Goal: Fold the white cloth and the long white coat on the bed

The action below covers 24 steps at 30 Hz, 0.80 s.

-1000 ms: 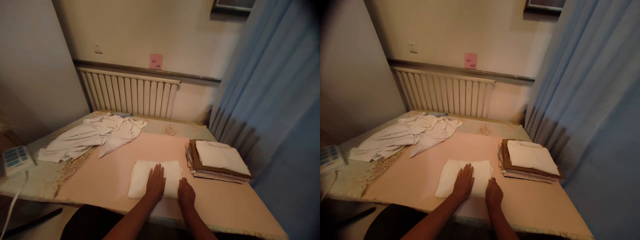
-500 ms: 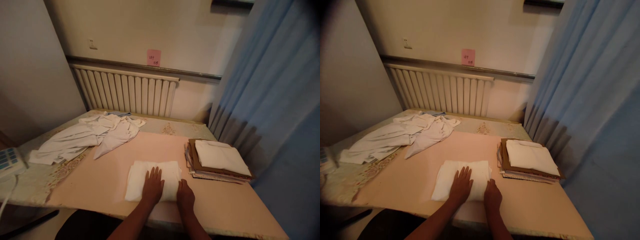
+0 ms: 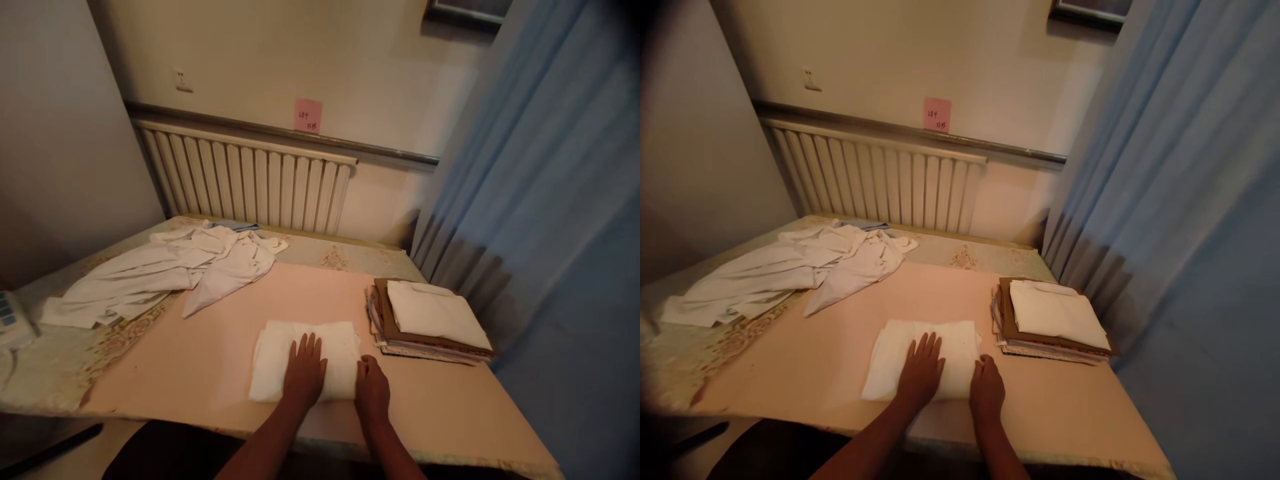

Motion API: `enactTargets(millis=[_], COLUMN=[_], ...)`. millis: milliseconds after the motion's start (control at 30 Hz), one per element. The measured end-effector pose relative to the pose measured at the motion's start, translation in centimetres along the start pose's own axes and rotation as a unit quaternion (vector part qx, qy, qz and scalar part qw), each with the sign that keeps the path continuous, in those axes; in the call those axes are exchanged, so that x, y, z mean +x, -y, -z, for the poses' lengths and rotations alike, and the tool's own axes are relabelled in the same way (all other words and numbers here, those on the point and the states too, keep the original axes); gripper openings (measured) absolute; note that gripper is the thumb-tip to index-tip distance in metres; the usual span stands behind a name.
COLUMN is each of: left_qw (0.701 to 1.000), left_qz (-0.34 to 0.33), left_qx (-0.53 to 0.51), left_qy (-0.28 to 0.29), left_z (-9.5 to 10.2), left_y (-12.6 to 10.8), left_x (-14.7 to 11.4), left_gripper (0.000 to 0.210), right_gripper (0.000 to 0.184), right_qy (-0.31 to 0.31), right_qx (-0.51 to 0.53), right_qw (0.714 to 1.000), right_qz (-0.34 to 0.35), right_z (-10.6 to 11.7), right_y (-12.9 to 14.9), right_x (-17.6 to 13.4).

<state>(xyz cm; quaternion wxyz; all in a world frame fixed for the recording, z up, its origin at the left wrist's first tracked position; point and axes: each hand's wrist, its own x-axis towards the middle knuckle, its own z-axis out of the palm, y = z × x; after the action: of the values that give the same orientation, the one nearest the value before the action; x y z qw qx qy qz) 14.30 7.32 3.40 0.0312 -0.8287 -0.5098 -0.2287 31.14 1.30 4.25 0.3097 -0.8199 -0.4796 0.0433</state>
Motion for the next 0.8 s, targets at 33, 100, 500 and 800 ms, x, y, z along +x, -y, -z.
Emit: enactTargets(millis=[33,100,500,800], left_qw=[1.0,1.0,1.0,0.999], left_qz=[0.001,0.003,-0.006,-0.004], left_qx=[-0.003,-0.006,0.026,0.043], left_qy=[0.001,0.004,0.002,0.011], left_z=[0.0,0.0,-0.2,-0.4], left_y=[0.0,-0.1,0.0,0.0], left_x=[0.0,0.0,0.0,0.2], left_gripper=[0.047,0.047,0.048,0.048], right_gripper=[0.032,0.033,0.022,0.02], right_qy=[-0.032,-0.085,-0.003,-0.023], right_qx=[0.004,0.013,0.086,0.045], right_qw=[0.999,0.993,0.987,0.987], right_qz=[0.017,0.075,0.133,0.152], right_z=[0.1,0.3,-3.6,-4.0], right_y=[0.2,0.8,1.1,1.0], right_x=[0.1,0.5,3.4,3.7])
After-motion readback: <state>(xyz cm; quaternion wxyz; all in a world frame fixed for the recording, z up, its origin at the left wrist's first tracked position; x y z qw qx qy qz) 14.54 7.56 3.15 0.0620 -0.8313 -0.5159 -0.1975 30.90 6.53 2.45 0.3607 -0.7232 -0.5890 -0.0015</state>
